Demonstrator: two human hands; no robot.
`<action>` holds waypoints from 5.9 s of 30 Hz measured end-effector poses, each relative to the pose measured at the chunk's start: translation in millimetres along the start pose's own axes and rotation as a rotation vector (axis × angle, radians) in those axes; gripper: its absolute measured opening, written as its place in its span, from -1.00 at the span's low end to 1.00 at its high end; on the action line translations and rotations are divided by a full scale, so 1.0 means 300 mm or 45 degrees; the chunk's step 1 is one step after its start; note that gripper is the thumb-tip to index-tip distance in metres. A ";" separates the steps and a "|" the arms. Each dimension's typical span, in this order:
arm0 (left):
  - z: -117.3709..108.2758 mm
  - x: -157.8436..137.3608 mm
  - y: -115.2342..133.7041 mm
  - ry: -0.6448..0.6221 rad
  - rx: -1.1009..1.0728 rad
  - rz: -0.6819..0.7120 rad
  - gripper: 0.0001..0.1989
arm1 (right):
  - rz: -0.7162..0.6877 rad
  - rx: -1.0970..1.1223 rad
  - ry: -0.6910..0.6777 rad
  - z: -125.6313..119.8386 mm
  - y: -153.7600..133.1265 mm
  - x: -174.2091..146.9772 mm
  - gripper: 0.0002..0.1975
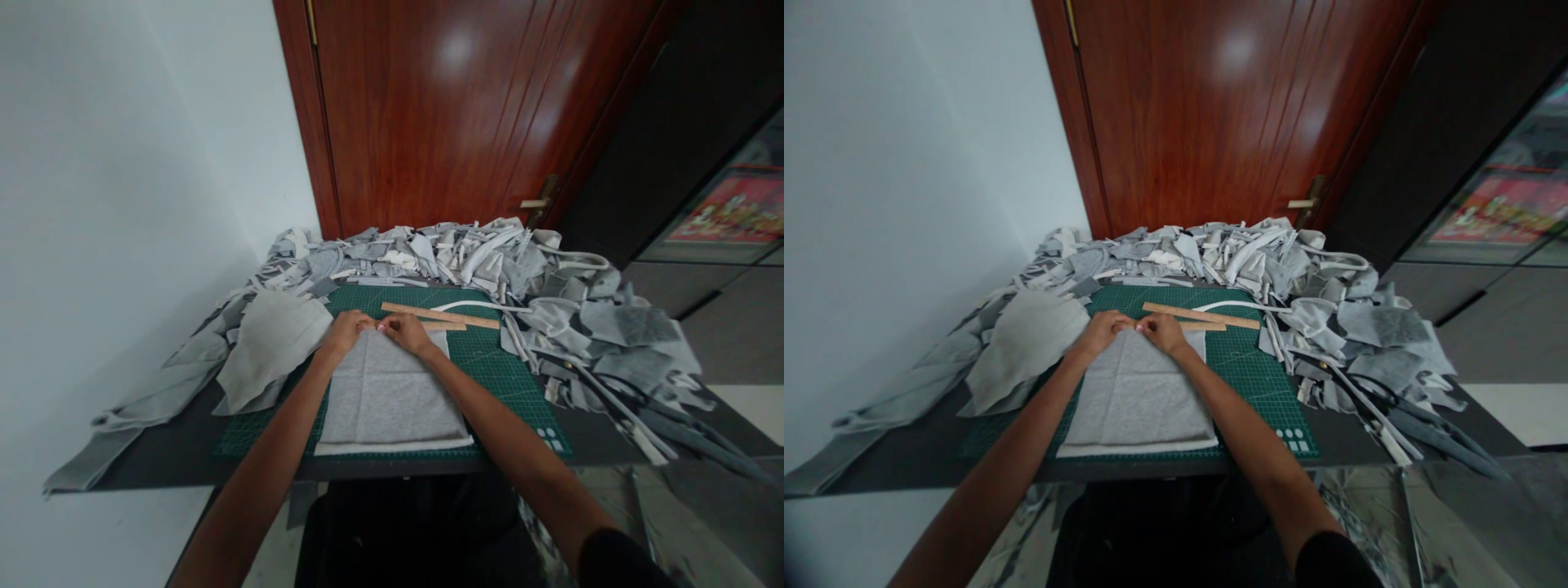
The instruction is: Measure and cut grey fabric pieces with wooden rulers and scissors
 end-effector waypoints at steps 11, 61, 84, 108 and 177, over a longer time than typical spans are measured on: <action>0.006 0.011 0.017 -0.060 0.007 0.027 -0.68 | 0.041 -0.352 -0.006 0.010 -0.069 0.026 -0.85; -0.034 -0.005 -0.036 0.020 -0.046 -0.104 -0.64 | -0.084 0.169 0.093 -0.092 0.048 -0.063 -0.62; -0.077 -0.031 -0.077 0.036 -0.104 -0.156 -0.63 | -0.059 -0.013 -0.129 0.070 -0.063 0.118 -0.90; -0.083 -0.023 -0.039 -0.071 0.108 -0.185 -0.59 | -0.025 -0.185 -0.154 -0.066 0.038 0.037 -0.91; 0.287 -0.081 0.315 -0.131 0.253 0.058 -0.41 | -0.074 -0.188 -0.425 0.219 -0.155 0.276 -0.94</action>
Point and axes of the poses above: each hand's wrist, its own x-axis towards the middle knuckle, its own z-axis out of the palm, y = z × x, the point moved 6 cm from there along x, towards the middle knuckle, and after that the axes turned 6 degrees about -x, right-handed, at the moved point
